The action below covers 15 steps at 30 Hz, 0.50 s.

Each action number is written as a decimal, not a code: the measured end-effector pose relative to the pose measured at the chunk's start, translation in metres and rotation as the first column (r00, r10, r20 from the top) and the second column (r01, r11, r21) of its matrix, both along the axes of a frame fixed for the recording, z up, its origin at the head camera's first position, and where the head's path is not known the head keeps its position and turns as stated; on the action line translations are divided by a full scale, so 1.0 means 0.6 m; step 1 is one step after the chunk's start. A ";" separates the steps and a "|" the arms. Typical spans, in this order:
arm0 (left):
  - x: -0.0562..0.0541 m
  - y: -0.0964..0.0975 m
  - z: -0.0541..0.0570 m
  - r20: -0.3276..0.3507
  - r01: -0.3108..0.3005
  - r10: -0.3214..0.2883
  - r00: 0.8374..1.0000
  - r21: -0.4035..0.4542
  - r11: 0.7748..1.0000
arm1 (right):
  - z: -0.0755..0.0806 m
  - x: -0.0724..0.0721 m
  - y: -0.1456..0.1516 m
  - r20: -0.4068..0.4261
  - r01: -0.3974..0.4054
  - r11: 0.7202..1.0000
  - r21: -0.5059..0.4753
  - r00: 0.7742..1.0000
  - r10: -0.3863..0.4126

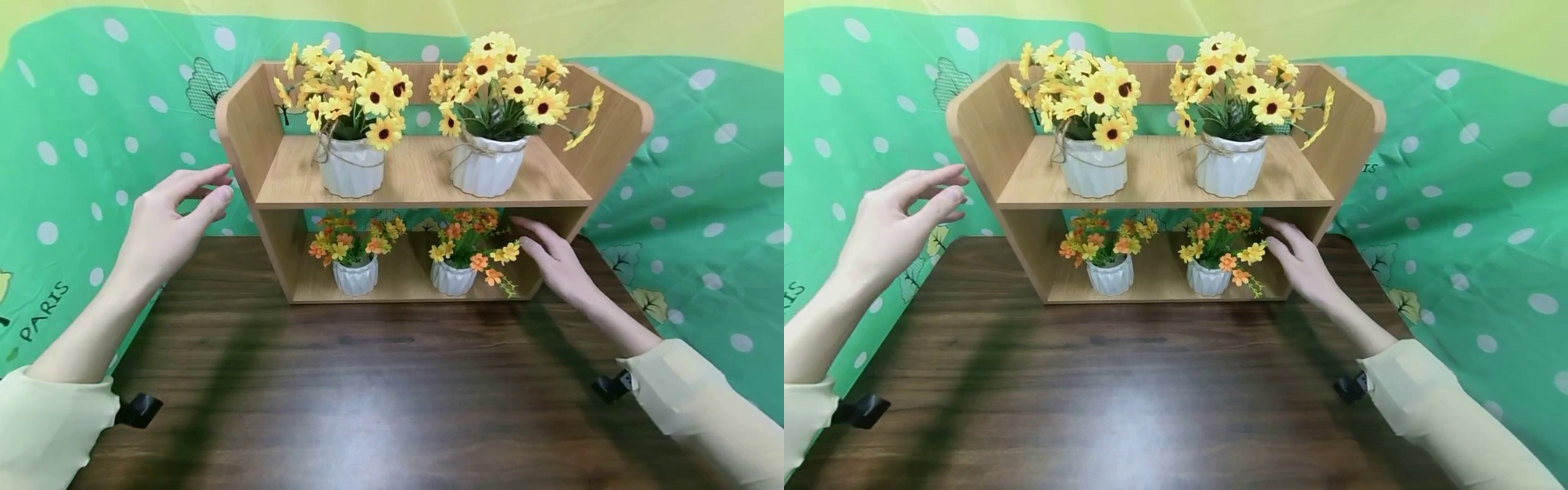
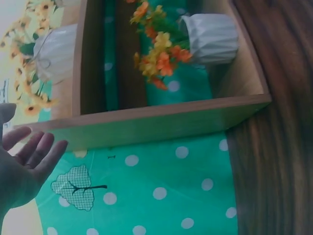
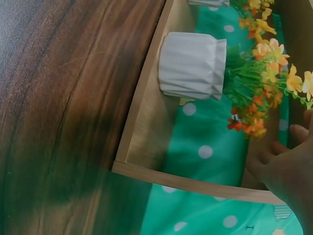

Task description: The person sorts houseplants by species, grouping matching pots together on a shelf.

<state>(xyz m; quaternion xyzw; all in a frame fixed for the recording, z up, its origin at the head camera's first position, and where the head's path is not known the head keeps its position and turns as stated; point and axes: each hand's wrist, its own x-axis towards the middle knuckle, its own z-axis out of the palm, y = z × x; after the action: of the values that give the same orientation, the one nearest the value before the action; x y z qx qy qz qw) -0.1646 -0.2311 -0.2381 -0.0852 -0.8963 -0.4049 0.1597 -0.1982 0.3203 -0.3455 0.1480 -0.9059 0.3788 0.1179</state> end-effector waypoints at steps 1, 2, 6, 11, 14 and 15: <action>0.002 0.002 -0.004 -0.036 -0.013 0.013 0.999 -0.012 1.000 | 0.001 0.000 -0.001 -0.014 -0.001 1.000 0.002 1.000 0.002; 0.005 0.004 -0.008 -0.067 -0.020 0.019 0.998 -0.016 1.000 | 0.003 0.001 -0.004 -0.032 -0.008 1.000 0.003 0.999 0.008; 0.009 0.013 -0.027 -0.132 0.011 -0.014 0.991 -0.028 1.000 | 0.007 0.005 -0.018 -0.141 -0.047 0.998 0.039 0.989 0.052; 0.008 0.035 -0.051 -0.130 0.101 -0.112 0.985 -0.091 0.991 | 0.007 0.020 -0.035 -0.238 -0.066 0.991 0.119 0.967 0.093; 0.005 0.051 -0.068 -0.120 0.166 -0.185 0.975 -0.152 0.974 | 0.010 0.030 -0.042 -0.266 -0.093 0.977 0.194 0.953 0.144; 0.005 0.057 -0.074 -0.122 0.186 -0.209 0.970 -0.176 0.967 | 0.013 0.034 -0.045 -0.271 -0.102 0.969 0.227 0.949 0.164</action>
<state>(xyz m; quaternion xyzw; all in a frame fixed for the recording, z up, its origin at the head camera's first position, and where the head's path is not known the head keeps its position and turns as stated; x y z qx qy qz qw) -0.1616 -0.1972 -0.2823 -0.2151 -0.9001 -0.3369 0.1733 -0.1781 0.2933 -0.3379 0.2740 -0.9019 0.2628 0.2059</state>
